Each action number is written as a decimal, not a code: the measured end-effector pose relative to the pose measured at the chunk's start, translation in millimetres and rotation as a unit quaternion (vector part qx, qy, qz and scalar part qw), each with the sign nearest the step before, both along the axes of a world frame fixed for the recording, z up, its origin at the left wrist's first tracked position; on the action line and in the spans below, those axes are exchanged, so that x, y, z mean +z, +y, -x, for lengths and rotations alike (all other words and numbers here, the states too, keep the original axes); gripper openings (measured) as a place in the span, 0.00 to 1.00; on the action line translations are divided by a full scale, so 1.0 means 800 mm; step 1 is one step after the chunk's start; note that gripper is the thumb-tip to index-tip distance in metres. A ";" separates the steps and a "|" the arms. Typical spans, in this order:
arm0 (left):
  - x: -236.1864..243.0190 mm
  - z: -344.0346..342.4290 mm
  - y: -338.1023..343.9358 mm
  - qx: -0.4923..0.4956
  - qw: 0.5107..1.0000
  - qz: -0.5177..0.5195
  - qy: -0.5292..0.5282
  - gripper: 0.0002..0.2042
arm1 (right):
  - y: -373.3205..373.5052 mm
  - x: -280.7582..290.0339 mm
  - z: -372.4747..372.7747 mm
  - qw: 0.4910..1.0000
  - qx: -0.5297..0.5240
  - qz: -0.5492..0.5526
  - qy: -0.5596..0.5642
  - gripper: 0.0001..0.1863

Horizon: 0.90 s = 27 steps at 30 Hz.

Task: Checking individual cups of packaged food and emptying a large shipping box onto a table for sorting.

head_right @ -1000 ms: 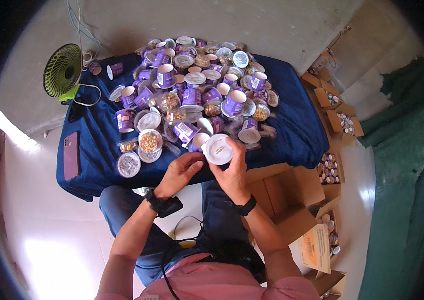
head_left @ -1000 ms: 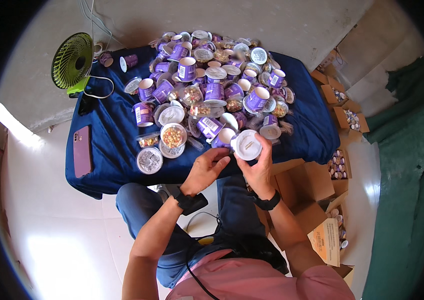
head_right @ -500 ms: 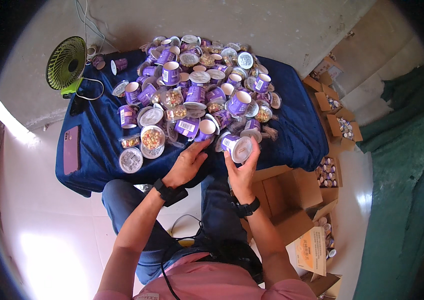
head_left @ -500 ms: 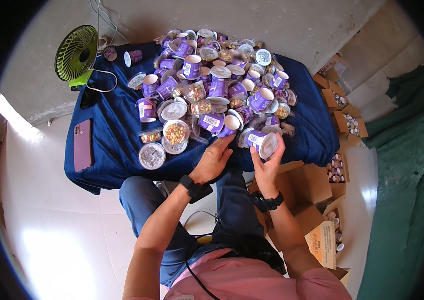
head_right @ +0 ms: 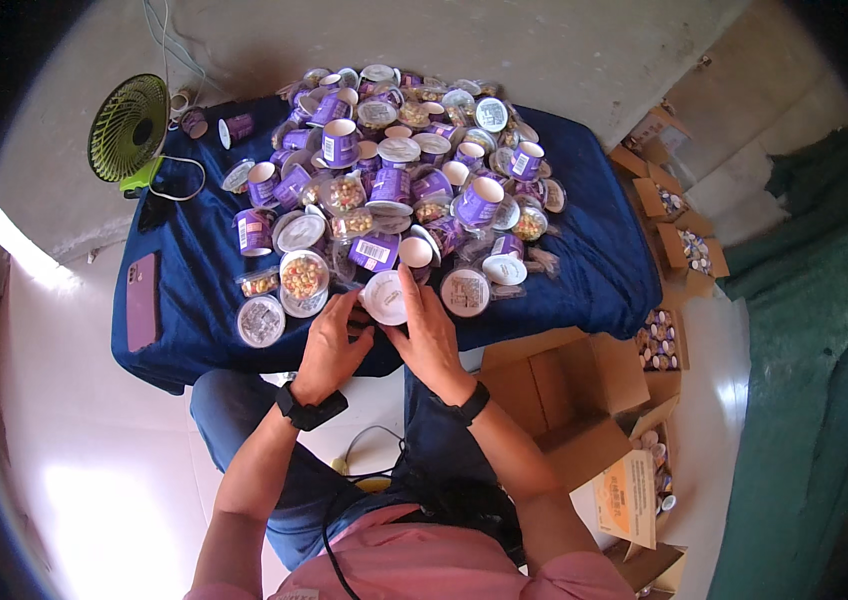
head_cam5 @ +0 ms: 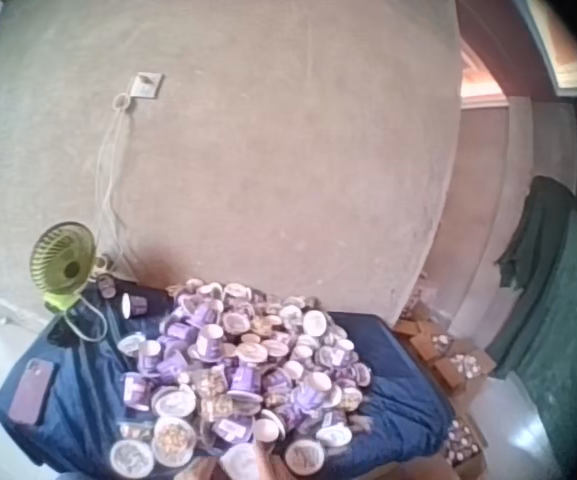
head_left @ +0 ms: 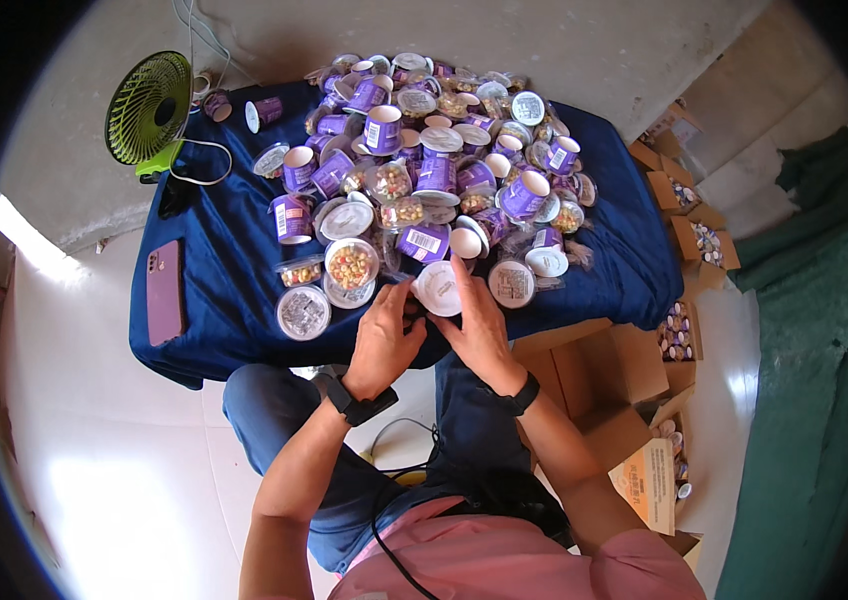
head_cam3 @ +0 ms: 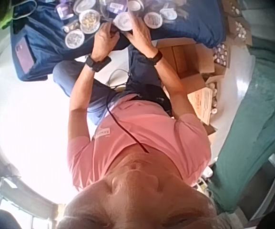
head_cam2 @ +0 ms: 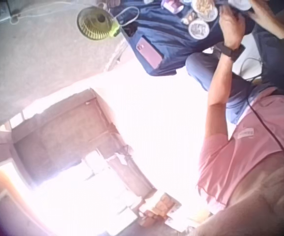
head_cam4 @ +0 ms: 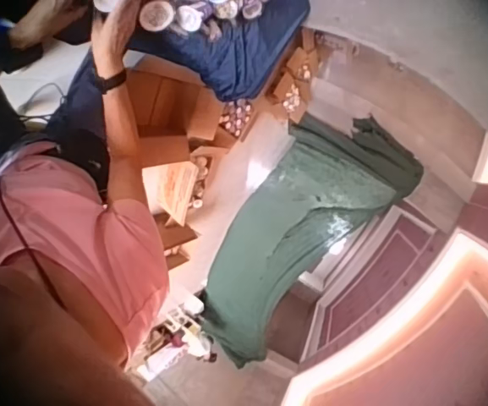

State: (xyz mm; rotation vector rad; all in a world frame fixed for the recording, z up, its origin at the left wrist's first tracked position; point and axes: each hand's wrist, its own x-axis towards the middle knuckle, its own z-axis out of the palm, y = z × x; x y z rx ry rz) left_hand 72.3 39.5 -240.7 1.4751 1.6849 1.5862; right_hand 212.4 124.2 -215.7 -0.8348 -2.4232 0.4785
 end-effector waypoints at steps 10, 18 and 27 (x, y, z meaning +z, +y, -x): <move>0.014 -0.003 0.002 0.036 0.998 0.043 0.038 0.38 | 0.010 0.042 -0.073 0.984 -0.117 -0.003 0.132 0.13; 0.012 -0.005 0.008 0.047 0.998 0.029 0.034 0.33 | 0.085 0.027 -0.130 0.964 -0.150 -0.199 -0.092 0.09; 0.009 -0.003 0.009 0.050 0.998 0.029 0.032 0.29 | 0.054 0.058 -0.095 0.970 -0.168 -0.133 0.111 0.02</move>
